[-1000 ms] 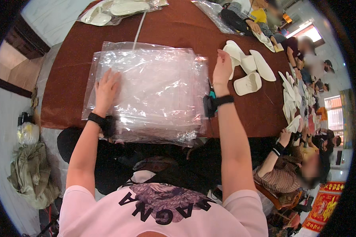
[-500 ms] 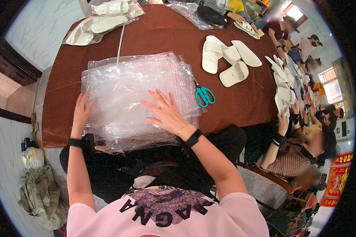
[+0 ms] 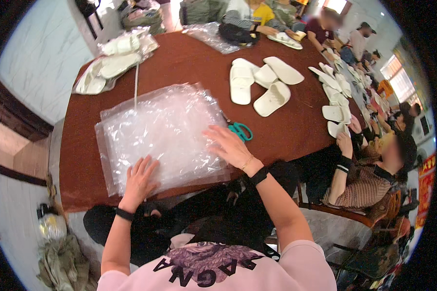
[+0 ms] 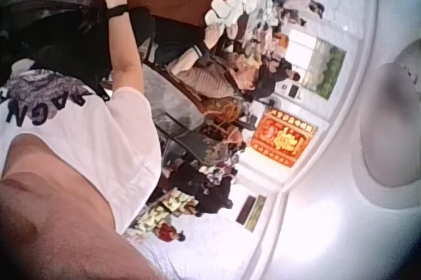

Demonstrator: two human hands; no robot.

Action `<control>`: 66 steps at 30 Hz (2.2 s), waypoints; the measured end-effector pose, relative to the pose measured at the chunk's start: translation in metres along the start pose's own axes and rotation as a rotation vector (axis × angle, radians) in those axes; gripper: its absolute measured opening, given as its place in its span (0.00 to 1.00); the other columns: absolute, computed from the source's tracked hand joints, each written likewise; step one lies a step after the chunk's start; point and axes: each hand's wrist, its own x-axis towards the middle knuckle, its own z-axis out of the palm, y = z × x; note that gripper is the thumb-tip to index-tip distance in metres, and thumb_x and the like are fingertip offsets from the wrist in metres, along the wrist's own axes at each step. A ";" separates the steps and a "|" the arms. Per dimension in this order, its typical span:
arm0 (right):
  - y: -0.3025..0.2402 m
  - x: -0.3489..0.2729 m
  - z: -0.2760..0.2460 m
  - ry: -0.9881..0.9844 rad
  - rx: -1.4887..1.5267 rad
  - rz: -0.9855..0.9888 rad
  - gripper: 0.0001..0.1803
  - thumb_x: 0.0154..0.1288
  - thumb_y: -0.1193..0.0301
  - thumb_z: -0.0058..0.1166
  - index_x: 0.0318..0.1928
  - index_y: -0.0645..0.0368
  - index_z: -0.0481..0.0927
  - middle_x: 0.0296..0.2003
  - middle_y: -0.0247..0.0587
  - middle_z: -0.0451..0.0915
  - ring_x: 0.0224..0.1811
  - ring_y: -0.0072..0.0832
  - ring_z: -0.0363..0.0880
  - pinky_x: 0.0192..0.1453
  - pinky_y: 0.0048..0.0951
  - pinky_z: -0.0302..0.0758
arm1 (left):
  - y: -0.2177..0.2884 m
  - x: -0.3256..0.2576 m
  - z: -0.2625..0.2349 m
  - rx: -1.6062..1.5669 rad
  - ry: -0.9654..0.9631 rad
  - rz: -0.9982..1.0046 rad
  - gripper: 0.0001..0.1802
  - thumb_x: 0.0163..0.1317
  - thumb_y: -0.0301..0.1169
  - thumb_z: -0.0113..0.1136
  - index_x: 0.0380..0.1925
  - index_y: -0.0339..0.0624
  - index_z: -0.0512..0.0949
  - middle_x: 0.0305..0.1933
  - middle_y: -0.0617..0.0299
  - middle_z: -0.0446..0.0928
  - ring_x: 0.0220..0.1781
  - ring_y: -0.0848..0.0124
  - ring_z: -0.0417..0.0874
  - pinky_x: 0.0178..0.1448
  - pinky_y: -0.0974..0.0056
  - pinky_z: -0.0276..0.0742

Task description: Packing finished white sandals into plastic bags and preparing them for shipment.

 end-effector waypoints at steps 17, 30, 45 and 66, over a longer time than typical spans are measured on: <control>0.003 0.032 0.029 0.035 -0.262 -0.103 0.30 0.62 0.62 0.59 0.66 0.43 0.71 0.70 0.44 0.61 0.72 0.48 0.58 0.74 0.53 0.56 | -0.004 0.013 -0.109 -0.292 0.022 -0.093 0.30 0.63 0.40 0.63 0.66 0.52 0.69 0.71 0.57 0.66 0.74 0.55 0.63 0.75 0.37 0.50; 0.029 0.029 0.059 -0.160 -0.143 -0.140 0.32 0.64 0.58 0.58 0.68 0.37 0.69 0.74 0.43 0.58 0.77 0.46 0.53 0.77 0.54 0.49 | -0.230 0.184 -0.155 0.032 -0.025 0.164 0.20 0.65 0.40 0.57 0.51 0.37 0.78 0.62 0.47 0.73 0.69 0.52 0.68 0.69 0.55 0.67; 0.034 0.034 0.080 -0.133 0.024 -0.149 0.31 0.64 0.56 0.57 0.67 0.40 0.68 0.74 0.47 0.54 0.78 0.48 0.44 0.78 0.57 0.44 | -0.354 0.289 -0.012 0.396 -0.134 -0.418 0.29 0.60 0.34 0.63 0.62 0.41 0.71 0.77 0.65 0.52 0.76 0.55 0.58 0.65 0.30 0.65; 0.035 0.027 0.059 -0.230 -0.166 -0.061 0.31 0.66 0.53 0.53 0.69 0.36 0.67 0.75 0.41 0.53 0.78 0.45 0.49 0.78 0.56 0.46 | -0.293 0.302 -0.257 -0.797 1.093 -0.117 0.15 0.69 0.32 0.55 0.52 0.37 0.72 0.47 0.60 0.75 0.48 0.69 0.77 0.52 0.63 0.77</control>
